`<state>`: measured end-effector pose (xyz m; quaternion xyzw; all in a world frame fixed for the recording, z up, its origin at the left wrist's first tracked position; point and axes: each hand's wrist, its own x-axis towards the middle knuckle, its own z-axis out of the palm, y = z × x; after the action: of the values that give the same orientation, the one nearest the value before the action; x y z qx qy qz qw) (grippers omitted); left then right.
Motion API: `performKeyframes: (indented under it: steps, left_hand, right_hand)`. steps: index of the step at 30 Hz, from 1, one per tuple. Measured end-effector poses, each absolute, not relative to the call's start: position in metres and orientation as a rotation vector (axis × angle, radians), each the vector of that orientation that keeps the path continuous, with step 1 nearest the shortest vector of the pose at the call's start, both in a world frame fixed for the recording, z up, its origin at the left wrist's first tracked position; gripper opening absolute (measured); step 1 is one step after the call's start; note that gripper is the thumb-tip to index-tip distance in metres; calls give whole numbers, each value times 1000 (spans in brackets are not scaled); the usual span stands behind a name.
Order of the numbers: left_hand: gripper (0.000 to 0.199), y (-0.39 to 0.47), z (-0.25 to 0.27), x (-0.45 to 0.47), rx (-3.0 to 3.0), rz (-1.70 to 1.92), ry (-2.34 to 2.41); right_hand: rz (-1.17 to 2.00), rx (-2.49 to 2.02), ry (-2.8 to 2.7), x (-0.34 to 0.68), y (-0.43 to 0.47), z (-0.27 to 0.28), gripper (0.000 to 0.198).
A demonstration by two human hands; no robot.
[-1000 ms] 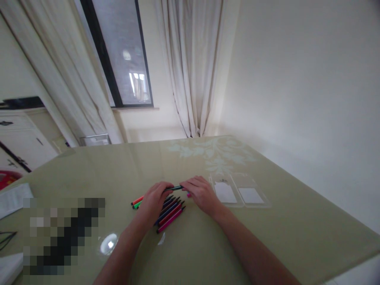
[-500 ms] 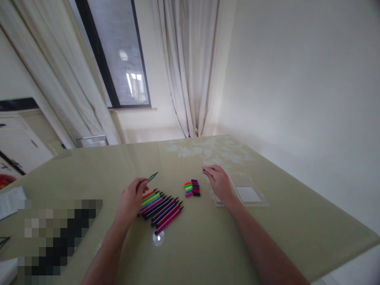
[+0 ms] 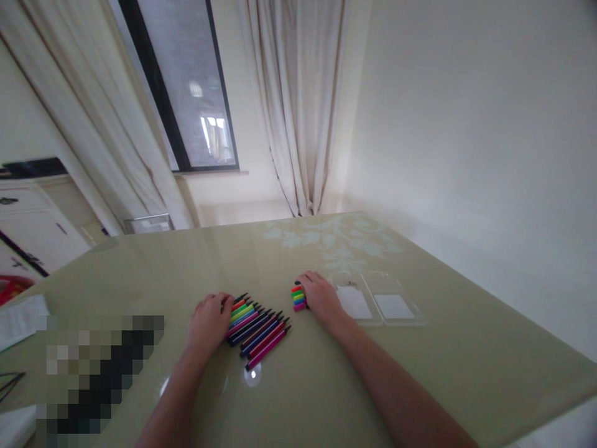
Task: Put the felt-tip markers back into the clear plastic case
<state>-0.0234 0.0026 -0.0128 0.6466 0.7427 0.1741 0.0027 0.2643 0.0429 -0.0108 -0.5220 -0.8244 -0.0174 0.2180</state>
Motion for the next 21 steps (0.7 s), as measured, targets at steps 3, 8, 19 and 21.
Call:
performKeyframes:
  steps: [3,8,19,21]
  left_hand:
    - [44,-4,-5,-8,2059,549,2380]
    - [66,-29,-4,44,2175,615,2297]
    - [89,-61,-34,104,2414,643,2235]
    - [88,-58,-33,103,2376,539,2325]
  right_hand:
    - [-52,-1427,-2318,265,44,-12,24]
    - [-44,-1372,-2358,266,43,-10,26]
    - [-60,-1476,-2192,267,35,2,36]
    - [-68,-1549,-2106,275,32,10,36]
